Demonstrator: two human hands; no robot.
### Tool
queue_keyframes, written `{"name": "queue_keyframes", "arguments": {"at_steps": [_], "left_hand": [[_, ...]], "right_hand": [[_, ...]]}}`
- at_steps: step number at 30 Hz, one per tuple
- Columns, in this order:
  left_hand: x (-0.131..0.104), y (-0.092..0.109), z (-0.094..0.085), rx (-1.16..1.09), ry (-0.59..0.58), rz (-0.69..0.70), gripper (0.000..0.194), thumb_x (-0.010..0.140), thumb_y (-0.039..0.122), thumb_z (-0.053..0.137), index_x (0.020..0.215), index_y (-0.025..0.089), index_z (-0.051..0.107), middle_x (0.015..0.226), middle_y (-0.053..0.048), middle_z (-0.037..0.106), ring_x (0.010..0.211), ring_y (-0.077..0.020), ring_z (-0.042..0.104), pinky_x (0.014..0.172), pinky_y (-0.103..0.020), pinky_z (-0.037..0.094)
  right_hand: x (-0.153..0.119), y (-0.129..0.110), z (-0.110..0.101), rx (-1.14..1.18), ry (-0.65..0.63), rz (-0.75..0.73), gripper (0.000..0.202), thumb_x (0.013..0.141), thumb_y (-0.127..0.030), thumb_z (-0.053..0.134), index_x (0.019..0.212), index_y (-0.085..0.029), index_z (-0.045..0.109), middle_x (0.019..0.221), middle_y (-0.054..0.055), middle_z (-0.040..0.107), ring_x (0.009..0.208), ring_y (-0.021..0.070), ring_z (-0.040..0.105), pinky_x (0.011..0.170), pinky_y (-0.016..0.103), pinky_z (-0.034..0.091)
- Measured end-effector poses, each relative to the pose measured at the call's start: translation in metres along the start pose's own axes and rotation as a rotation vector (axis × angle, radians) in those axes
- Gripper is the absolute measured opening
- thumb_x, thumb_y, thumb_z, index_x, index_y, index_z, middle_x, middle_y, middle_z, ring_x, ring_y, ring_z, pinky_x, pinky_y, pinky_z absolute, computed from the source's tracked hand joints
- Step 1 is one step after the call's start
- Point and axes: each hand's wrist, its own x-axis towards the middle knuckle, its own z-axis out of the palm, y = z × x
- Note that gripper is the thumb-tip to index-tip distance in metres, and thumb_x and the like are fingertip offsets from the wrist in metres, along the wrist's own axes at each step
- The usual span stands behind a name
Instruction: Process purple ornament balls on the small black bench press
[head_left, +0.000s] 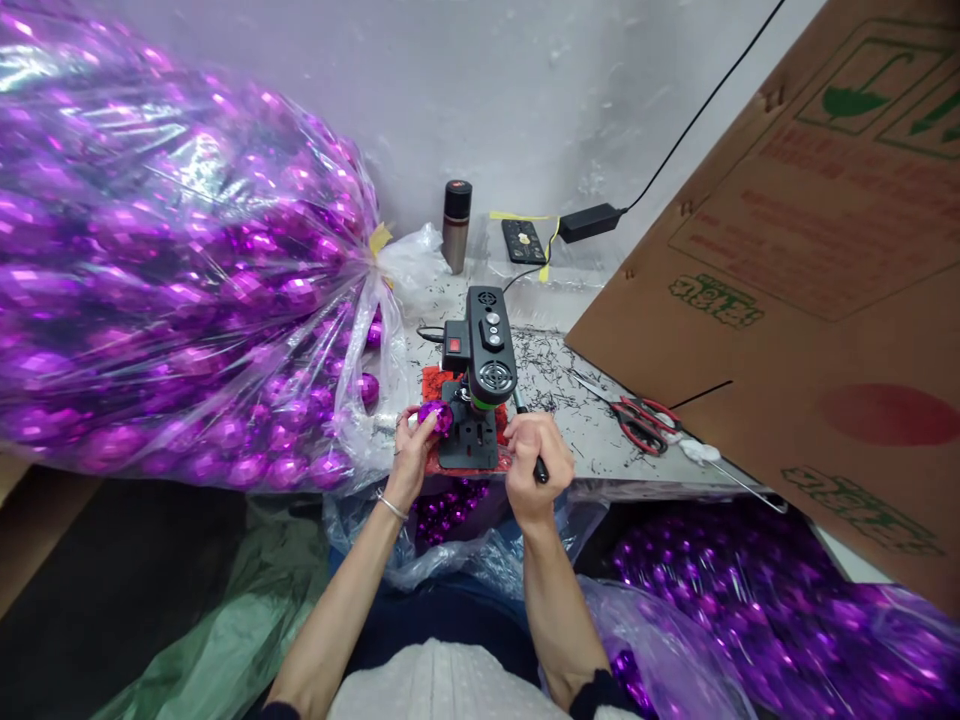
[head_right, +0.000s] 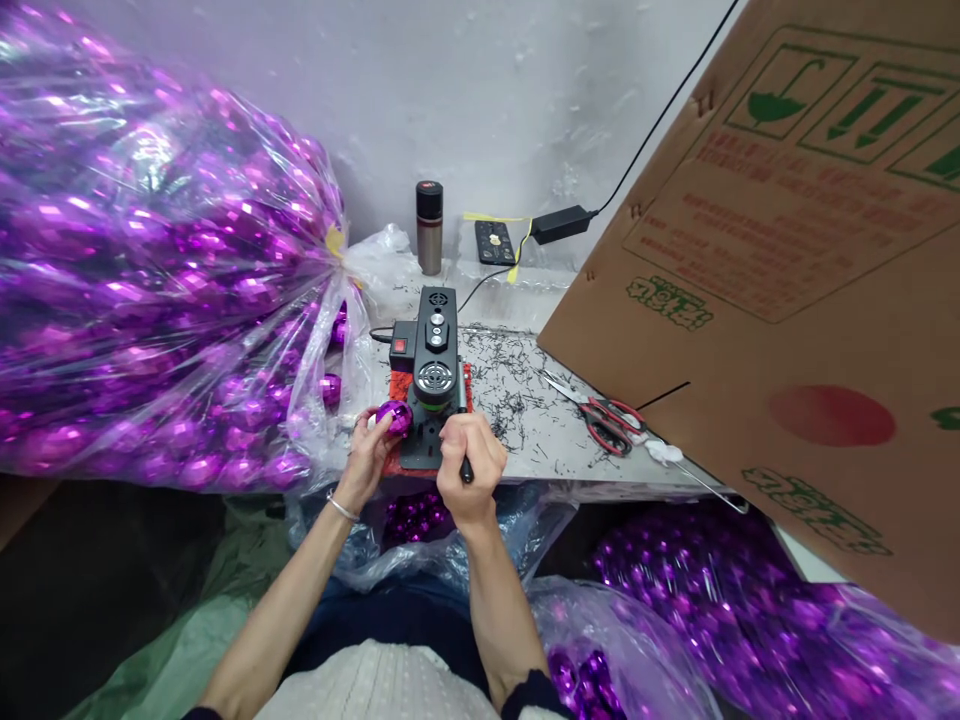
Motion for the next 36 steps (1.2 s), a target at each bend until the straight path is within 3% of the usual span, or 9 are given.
{"name": "queue_keyframes", "arguments": {"at_steps": [5,9,15,19,23,26,31,36], "left_hand": [[0.003,-0.019,0.005,0.32,-0.006,0.273,0.067,0.08,0.056,0.081,0.134,0.023,0.056,0.134,-0.01,0.067,0.132,-0.027,0.062,0.117,-0.039,0.045],[0.001,-0.029,0.008,0.482,0.002,0.371,0.064,0.083,0.054,0.078,0.133,0.021,0.057,0.136,-0.013,0.063,0.134,-0.0296,0.058,0.121,-0.043,0.039],[-0.008,-0.029,0.013,0.595,-0.087,0.335,0.058,0.078,0.039,0.086,0.128,0.025,0.06,0.139,-0.012,0.062,0.141,-0.032,0.051,0.127,-0.049,0.029],[-0.008,-0.028,0.016,0.543,-0.105,0.325,0.058,0.071,0.032,0.091,0.121,0.025,0.064,0.131,-0.011,0.066,0.136,-0.0324,0.056,0.127,-0.048,0.029],[-0.005,-0.028,0.018,0.633,-0.101,0.352,0.055,0.074,0.035,0.087,0.123,0.024,0.063,0.131,-0.012,0.066,0.135,-0.0337,0.057,0.126,-0.05,0.031],[-0.004,-0.028,0.018,0.72,-0.151,0.381,0.055,0.076,0.036,0.086,0.124,0.025,0.062,0.135,-0.012,0.066,0.138,-0.0343,0.055,0.13,-0.053,0.024],[-0.003,-0.024,0.019,0.735,-0.257,0.408,0.053,0.076,0.036,0.086,0.123,0.025,0.063,0.135,-0.012,0.067,0.137,-0.0349,0.057,0.13,-0.054,0.025],[-0.004,-0.021,0.024,0.667,-0.21,0.364,0.05,0.07,0.035,0.09,0.114,0.026,0.068,0.124,-0.009,0.071,0.129,-0.0348,0.061,0.129,-0.054,0.026]], "right_hand": [[-0.002,-0.001,-0.001,-0.007,-0.014,-0.008,0.03,0.1,-0.01,0.046,0.073,-0.023,0.051,0.068,-0.002,0.058,0.066,0.0125,0.058,0.063,0.028,0.045],[-0.003,-0.001,-0.003,-0.011,-0.022,-0.01,0.029,0.099,-0.01,0.046,0.074,-0.023,0.052,0.069,-0.002,0.059,0.066,0.0125,0.059,0.062,0.028,0.046],[-0.003,-0.001,-0.004,-0.019,-0.041,-0.021,0.028,0.099,-0.01,0.046,0.075,-0.023,0.055,0.07,-0.001,0.06,0.065,0.0132,0.058,0.06,0.028,0.045],[-0.005,-0.001,-0.004,-0.012,-0.039,-0.025,0.028,0.098,-0.009,0.046,0.076,-0.023,0.055,0.071,-0.001,0.061,0.066,0.0133,0.059,0.061,0.028,0.046],[-0.006,-0.001,-0.004,-0.018,-0.042,-0.023,0.026,0.098,-0.009,0.046,0.079,-0.023,0.056,0.072,-0.001,0.061,0.067,0.0133,0.06,0.061,0.028,0.045],[-0.006,0.0,-0.005,-0.027,-0.057,-0.032,0.026,0.099,-0.009,0.045,0.079,-0.023,0.056,0.072,-0.001,0.061,0.067,0.0132,0.06,0.061,0.028,0.046],[-0.006,0.0,-0.004,-0.034,-0.048,-0.034,0.028,0.099,-0.009,0.044,0.077,-0.023,0.054,0.07,-0.001,0.06,0.066,0.0133,0.06,0.061,0.028,0.046],[-0.006,-0.002,-0.004,-0.029,-0.04,-0.03,0.028,0.098,-0.009,0.045,0.076,-0.023,0.053,0.07,-0.001,0.06,0.065,0.0131,0.059,0.06,0.028,0.046]]}}
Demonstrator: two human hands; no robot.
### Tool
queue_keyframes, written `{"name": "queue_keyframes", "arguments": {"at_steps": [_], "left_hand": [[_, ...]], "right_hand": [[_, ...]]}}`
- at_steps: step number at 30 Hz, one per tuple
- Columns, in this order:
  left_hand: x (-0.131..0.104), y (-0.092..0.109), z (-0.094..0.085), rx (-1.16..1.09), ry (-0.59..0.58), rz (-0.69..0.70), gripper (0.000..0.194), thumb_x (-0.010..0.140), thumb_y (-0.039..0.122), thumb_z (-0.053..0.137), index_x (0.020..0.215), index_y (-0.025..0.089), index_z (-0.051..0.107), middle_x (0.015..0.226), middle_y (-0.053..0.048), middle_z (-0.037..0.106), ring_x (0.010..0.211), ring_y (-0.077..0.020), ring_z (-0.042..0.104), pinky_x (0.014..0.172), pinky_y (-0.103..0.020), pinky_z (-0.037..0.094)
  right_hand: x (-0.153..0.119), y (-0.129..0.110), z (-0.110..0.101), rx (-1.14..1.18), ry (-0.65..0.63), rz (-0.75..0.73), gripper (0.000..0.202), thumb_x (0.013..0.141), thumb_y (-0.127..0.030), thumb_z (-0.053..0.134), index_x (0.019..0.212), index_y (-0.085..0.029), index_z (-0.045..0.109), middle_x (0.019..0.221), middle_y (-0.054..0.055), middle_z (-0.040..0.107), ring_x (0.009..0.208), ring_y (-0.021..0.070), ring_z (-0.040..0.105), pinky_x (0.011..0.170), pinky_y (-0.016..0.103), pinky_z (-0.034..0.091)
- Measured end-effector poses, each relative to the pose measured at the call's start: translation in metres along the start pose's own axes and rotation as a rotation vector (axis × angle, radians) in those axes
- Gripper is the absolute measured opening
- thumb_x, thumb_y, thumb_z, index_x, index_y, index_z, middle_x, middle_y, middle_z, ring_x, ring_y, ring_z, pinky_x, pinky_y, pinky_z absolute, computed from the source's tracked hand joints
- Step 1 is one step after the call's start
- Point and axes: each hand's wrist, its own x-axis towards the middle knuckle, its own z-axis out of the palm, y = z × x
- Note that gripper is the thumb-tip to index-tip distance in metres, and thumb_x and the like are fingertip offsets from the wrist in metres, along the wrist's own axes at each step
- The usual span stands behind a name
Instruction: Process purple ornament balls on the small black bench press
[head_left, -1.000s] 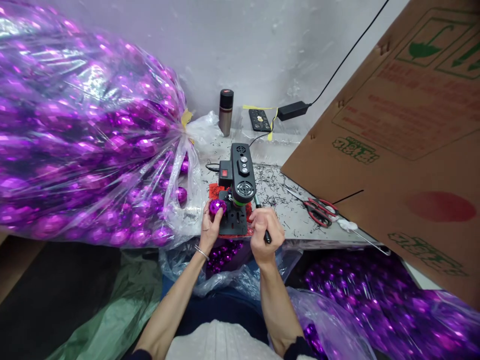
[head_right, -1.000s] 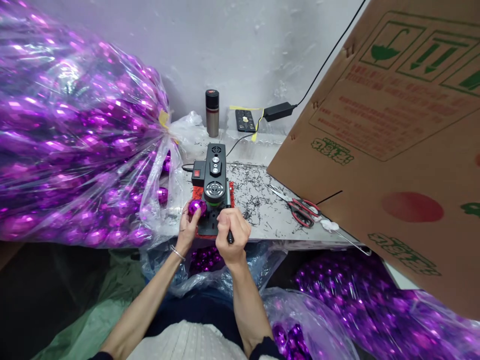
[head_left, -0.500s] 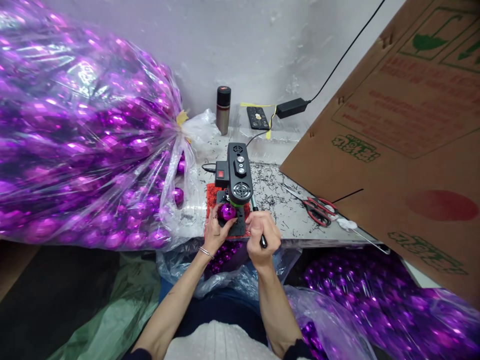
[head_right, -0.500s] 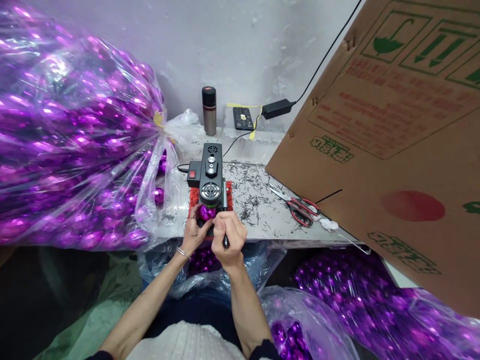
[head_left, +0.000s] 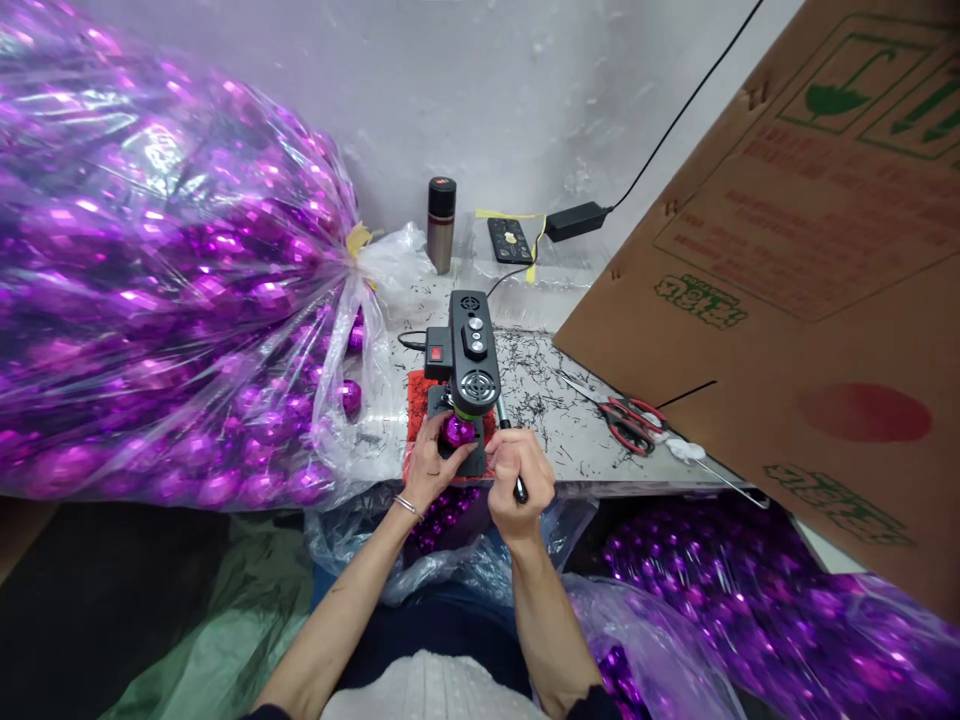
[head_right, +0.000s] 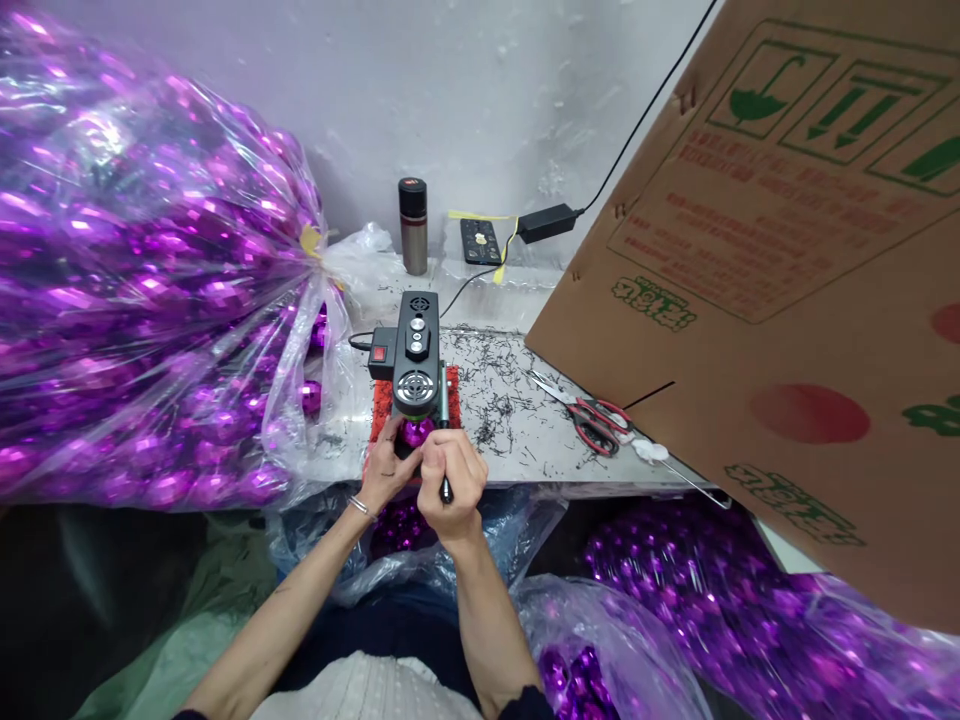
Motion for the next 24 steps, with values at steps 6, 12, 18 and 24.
{"name": "queue_keyframes", "arguments": {"at_steps": [6,12,18,24], "left_hand": [[0.0,0.002,0.001,-0.081,0.025,-0.044,0.051,0.064,0.024,0.093,0.109,0.026,0.07,0.118,-0.008,0.072,0.129,-0.0356,0.06,0.128,-0.054,0.027],[0.001,0.002,0.0,-0.052,0.014,-0.037,0.052,0.065,0.022,0.093,0.112,0.025,0.07,0.118,-0.008,0.072,0.13,-0.0351,0.06,0.129,-0.053,0.024],[0.0,0.002,0.0,-0.07,0.026,-0.05,0.052,0.062,0.022,0.095,0.107,0.026,0.07,0.118,-0.008,0.072,0.134,-0.0362,0.058,0.128,-0.053,0.026],[0.0,0.001,0.0,-0.08,0.015,-0.058,0.052,0.062,0.024,0.095,0.108,0.026,0.07,0.12,-0.008,0.072,0.14,-0.0364,0.054,0.129,-0.053,0.025]], "right_hand": [[-0.013,0.007,0.003,-0.008,0.014,0.006,0.028,0.099,-0.011,0.044,0.076,-0.023,0.054,0.07,-0.001,0.061,0.065,0.014,0.061,0.059,0.028,0.047],[-0.041,0.027,0.014,0.01,0.085,-0.027,0.028,0.103,-0.02,0.041,0.078,-0.024,0.053,0.073,0.0,0.062,0.066,0.0141,0.062,0.064,0.03,0.051],[-0.05,0.037,0.023,0.041,0.17,-0.04,0.032,0.105,-0.024,0.039,0.076,-0.024,0.051,0.071,-0.002,0.062,0.061,0.0132,0.059,0.071,0.034,0.055],[-0.055,0.043,0.025,0.006,0.181,-0.051,0.033,0.106,-0.028,0.038,0.075,-0.024,0.05,0.068,-0.002,0.06,0.06,0.0141,0.059,0.069,0.037,0.055]]}}
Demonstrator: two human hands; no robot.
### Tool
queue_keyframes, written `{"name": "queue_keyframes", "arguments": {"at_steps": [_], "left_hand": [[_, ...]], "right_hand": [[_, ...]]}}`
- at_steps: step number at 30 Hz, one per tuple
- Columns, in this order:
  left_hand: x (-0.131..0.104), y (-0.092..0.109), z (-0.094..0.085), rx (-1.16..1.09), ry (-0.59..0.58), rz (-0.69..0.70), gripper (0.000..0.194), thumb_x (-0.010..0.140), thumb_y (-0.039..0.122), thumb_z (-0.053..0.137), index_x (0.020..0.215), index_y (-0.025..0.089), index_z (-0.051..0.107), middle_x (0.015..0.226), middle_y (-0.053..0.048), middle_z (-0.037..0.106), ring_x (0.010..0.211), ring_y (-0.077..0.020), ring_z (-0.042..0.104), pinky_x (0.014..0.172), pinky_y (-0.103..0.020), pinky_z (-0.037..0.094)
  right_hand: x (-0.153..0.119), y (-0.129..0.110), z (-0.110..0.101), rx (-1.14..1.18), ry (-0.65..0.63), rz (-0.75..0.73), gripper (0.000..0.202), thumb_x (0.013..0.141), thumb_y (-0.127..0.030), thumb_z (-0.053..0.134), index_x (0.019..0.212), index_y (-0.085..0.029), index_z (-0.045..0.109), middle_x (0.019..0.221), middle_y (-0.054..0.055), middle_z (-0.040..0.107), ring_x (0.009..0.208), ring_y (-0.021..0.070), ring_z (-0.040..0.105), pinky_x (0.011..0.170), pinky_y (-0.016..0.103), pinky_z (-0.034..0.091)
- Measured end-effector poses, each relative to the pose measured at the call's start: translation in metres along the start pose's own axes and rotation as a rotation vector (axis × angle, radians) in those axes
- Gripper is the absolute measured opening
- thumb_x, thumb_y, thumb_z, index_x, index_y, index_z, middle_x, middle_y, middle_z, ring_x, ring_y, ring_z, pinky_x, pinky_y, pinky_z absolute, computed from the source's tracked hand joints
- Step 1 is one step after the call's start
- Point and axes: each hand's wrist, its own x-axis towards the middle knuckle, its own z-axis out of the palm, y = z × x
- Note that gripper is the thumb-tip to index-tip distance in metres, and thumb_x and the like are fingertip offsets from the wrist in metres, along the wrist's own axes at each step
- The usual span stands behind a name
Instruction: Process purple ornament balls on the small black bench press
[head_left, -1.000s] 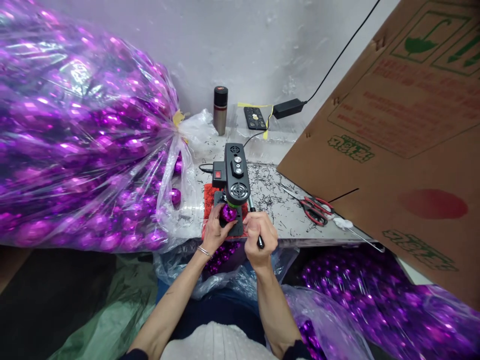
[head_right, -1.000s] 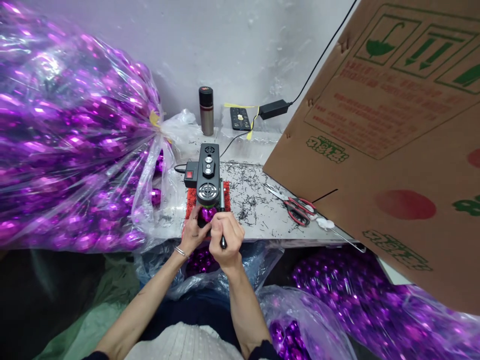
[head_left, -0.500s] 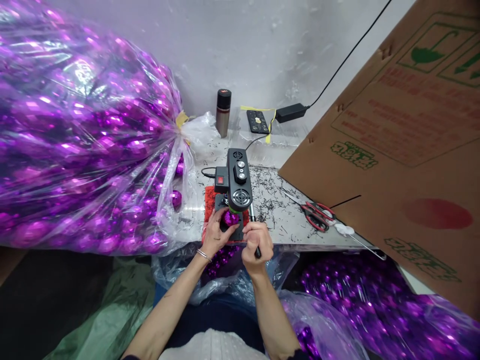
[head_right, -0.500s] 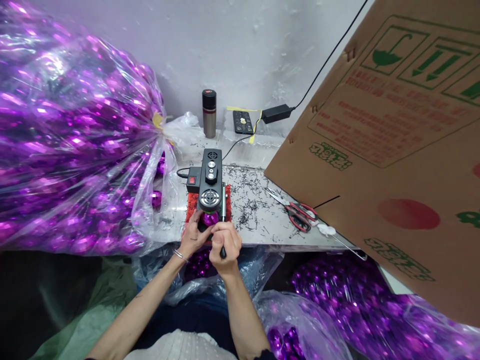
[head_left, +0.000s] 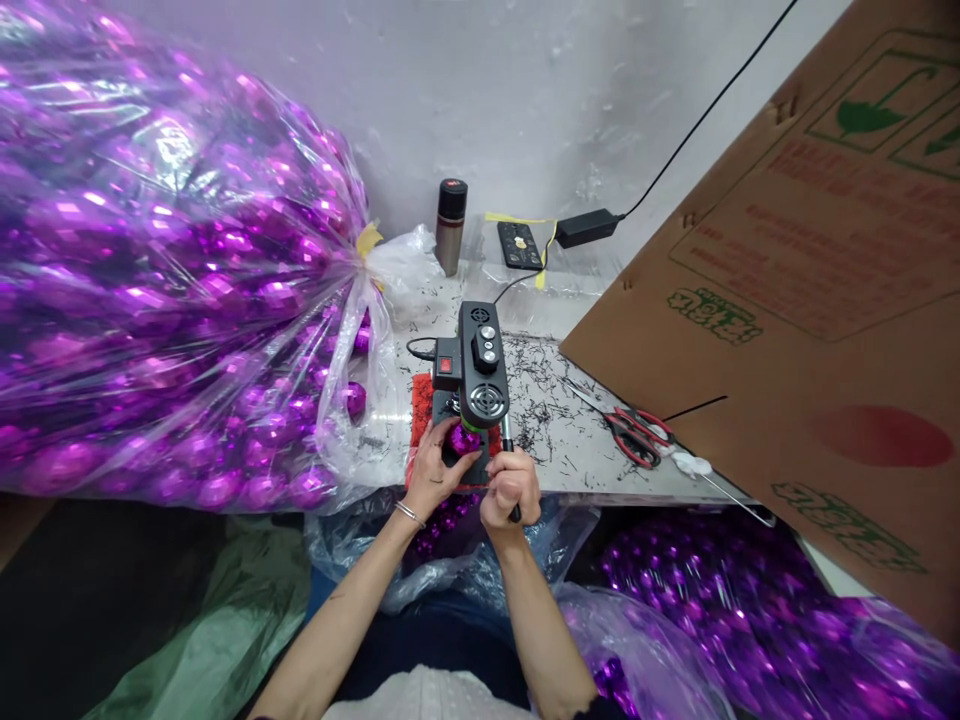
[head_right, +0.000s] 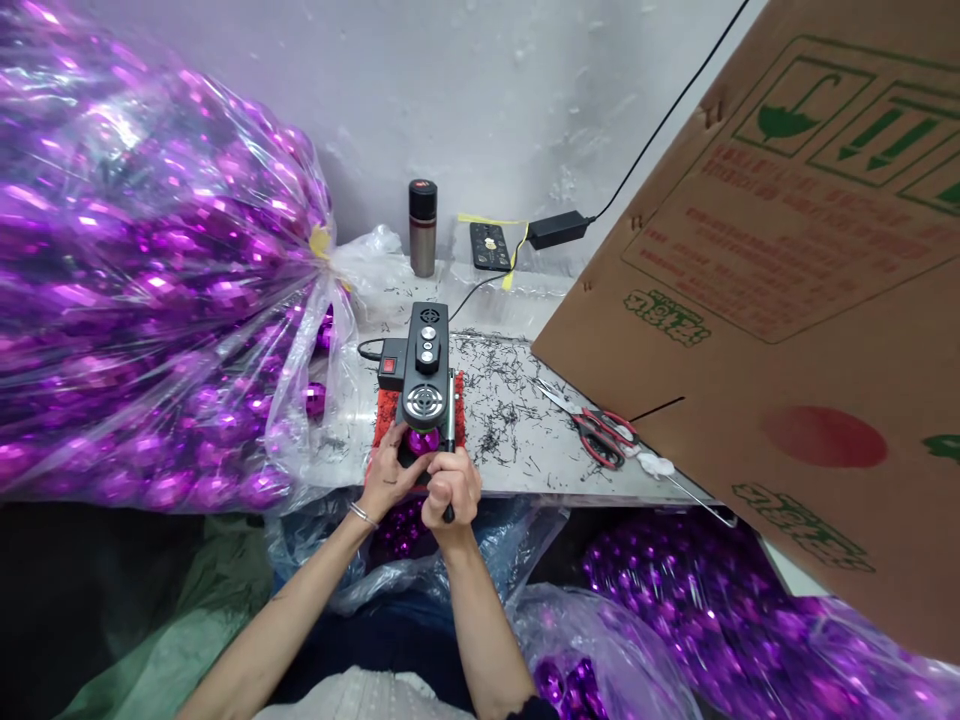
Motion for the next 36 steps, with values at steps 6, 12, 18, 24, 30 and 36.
{"name": "queue_keyframes", "arguments": {"at_steps": [6,12,18,24,30,36], "left_hand": [[0.001,-0.004,0.0,0.034,-0.003,0.013,0.05,0.064,0.029,0.094,0.107,0.026,0.068,0.121,-0.009,0.072,0.14,-0.0366,0.055,0.131,-0.054,0.023],[0.001,-0.007,0.0,0.068,0.0,0.034,0.054,0.067,0.032,0.094,0.114,0.027,0.067,0.124,-0.009,0.072,0.137,-0.0361,0.058,0.13,-0.054,0.026],[0.003,-0.013,-0.001,0.136,-0.014,0.103,0.055,0.071,0.038,0.091,0.119,0.027,0.067,0.124,-0.009,0.073,0.129,-0.0349,0.064,0.128,-0.055,0.03],[0.002,-0.032,-0.007,0.329,-0.038,0.268,0.056,0.08,0.04,0.083,0.128,0.022,0.061,0.126,-0.011,0.072,0.129,-0.034,0.066,0.121,-0.058,0.043],[-0.042,-0.035,-0.044,0.462,-0.143,0.635,0.054,0.091,0.042,0.073,0.137,0.022,0.051,0.144,-0.018,0.064,0.136,-0.0329,0.062,0.121,-0.062,0.04],[0.01,-0.008,-0.101,0.713,0.263,0.49,0.038,0.103,0.027,0.044,0.138,0.018,0.056,0.137,-0.017,0.068,0.131,-0.0292,0.064,0.114,-0.051,0.05]], "right_hand": [[-0.002,0.003,0.001,0.002,0.002,-0.009,0.033,0.106,-0.028,0.037,0.075,-0.024,0.048,0.068,-0.003,0.058,0.06,0.0127,0.059,0.07,0.036,0.054],[-0.002,0.003,0.001,0.032,-0.015,-0.014,0.034,0.108,-0.027,0.036,0.076,-0.024,0.048,0.071,-0.003,0.059,0.062,0.0113,0.06,0.071,0.033,0.055],[0.005,0.005,0.003,-0.002,-0.058,-0.139,0.037,0.109,-0.029,0.035,0.074,-0.024,0.046,0.067,-0.003,0.057,0.058,0.0106,0.057,0.065,0.029,0.051],[0.051,-0.014,-0.001,-0.015,-0.035,-0.092,0.034,0.106,-0.021,0.042,0.073,-0.023,0.048,0.064,-0.003,0.056,0.056,0.0103,0.055,0.056,0.026,0.043],[0.056,-0.02,-0.013,-0.022,-0.142,-0.075,0.029,0.102,-0.015,0.045,0.075,-0.023,0.053,0.067,-0.002,0.06,0.061,0.0114,0.059,0.057,0.026,0.044],[0.039,-0.016,-0.011,0.009,-0.116,-0.018,0.029,0.1,-0.013,0.048,0.073,-0.023,0.054,0.069,-0.001,0.061,0.063,0.0131,0.059,0.06,0.029,0.046]]}}
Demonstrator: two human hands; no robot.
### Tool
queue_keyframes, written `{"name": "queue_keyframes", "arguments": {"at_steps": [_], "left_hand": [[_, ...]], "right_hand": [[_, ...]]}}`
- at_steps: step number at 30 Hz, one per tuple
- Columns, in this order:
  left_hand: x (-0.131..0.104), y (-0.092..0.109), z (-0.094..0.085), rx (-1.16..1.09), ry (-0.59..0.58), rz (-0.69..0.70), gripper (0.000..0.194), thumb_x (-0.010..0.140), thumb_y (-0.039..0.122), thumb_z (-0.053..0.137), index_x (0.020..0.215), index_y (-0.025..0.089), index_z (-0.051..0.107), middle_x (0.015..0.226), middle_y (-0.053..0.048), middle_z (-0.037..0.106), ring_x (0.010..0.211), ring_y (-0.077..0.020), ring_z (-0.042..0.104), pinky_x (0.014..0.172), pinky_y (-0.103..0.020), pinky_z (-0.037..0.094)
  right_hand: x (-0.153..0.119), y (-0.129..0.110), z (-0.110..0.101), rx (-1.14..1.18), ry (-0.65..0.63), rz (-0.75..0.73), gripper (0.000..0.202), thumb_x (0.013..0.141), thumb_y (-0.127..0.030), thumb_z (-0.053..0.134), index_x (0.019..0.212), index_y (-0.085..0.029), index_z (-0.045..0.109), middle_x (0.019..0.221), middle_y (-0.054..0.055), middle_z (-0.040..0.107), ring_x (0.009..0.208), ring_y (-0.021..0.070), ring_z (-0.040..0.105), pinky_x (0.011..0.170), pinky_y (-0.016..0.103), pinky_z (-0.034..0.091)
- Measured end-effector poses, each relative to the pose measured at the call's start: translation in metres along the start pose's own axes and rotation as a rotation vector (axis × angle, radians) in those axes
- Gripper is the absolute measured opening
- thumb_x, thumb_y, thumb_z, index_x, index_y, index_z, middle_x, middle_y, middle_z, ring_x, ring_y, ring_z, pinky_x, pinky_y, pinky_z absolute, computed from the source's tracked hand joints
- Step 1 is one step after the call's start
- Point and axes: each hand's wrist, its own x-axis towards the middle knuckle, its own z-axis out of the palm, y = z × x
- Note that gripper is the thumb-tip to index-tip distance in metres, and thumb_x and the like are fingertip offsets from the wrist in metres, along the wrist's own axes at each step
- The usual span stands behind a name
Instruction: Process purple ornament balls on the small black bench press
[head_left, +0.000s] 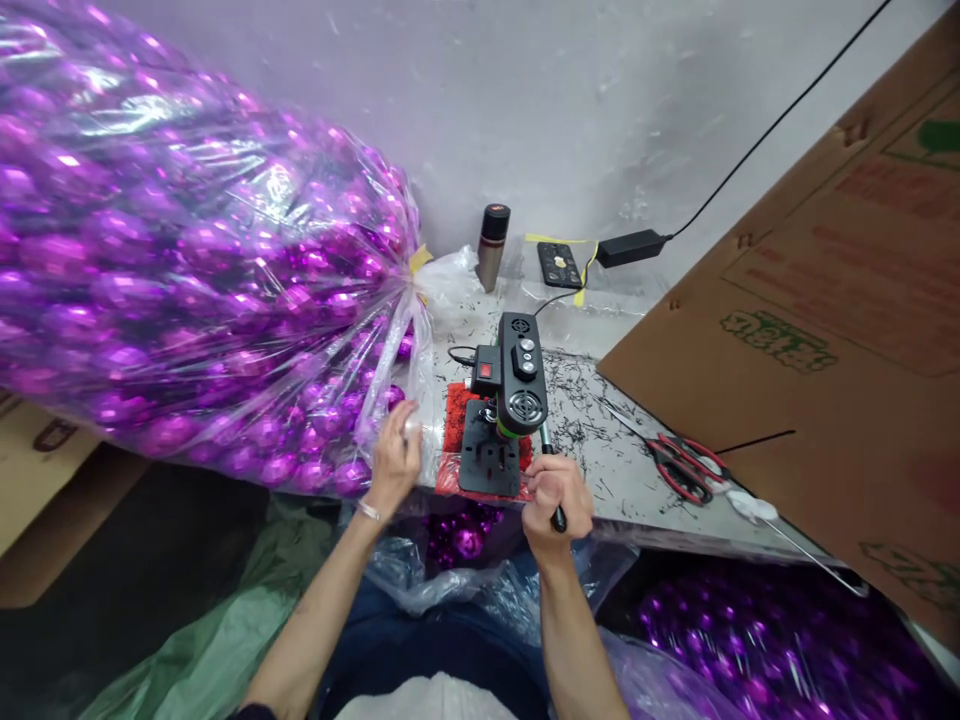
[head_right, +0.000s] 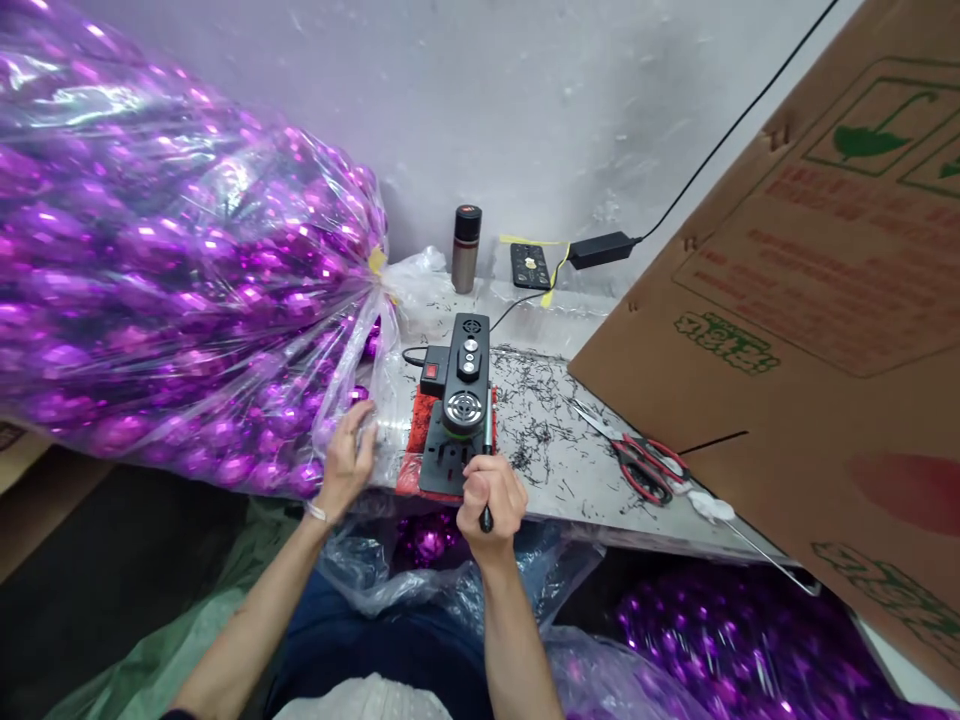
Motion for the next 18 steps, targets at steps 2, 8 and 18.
{"name": "queue_keyframes", "arguments": {"at_steps": [2,8,18], "left_hand": [[0.034,-0.016,-0.005,0.196,-0.028,-0.104,0.042,0.1,0.022,0.041,0.138,0.014,0.058,0.136,-0.02,0.068,0.13,-0.0326,0.064,0.113,-0.053,0.049],[0.075,-0.019,-0.008,0.578,-0.386,-0.216,0.048,0.093,0.025,0.058,0.139,0.013,0.059,0.141,-0.024,0.063,0.117,-0.041,0.068,0.096,-0.053,0.057],[0.064,0.008,-0.028,-0.41,-0.07,-0.563,0.067,0.082,0.061,0.077,0.131,0.02,0.058,0.115,-0.01,0.072,0.078,-0.0193,0.074,0.057,-0.026,0.055]], "right_hand": [[0.0,0.0,0.0,0.005,-0.004,-0.001,0.029,0.099,-0.012,0.048,0.073,-0.023,0.054,0.068,-0.002,0.061,0.063,0.0131,0.06,0.06,0.029,0.046],[0.003,-0.002,-0.001,0.014,-0.016,-0.016,0.028,0.099,-0.01,0.047,0.074,-0.023,0.053,0.066,-0.003,0.058,0.064,0.013,0.061,0.06,0.028,0.046],[0.002,-0.002,-0.001,0.023,-0.024,-0.027,0.028,0.099,-0.01,0.047,0.075,-0.022,0.053,0.067,-0.003,0.057,0.066,0.0124,0.061,0.06,0.026,0.047]]}}
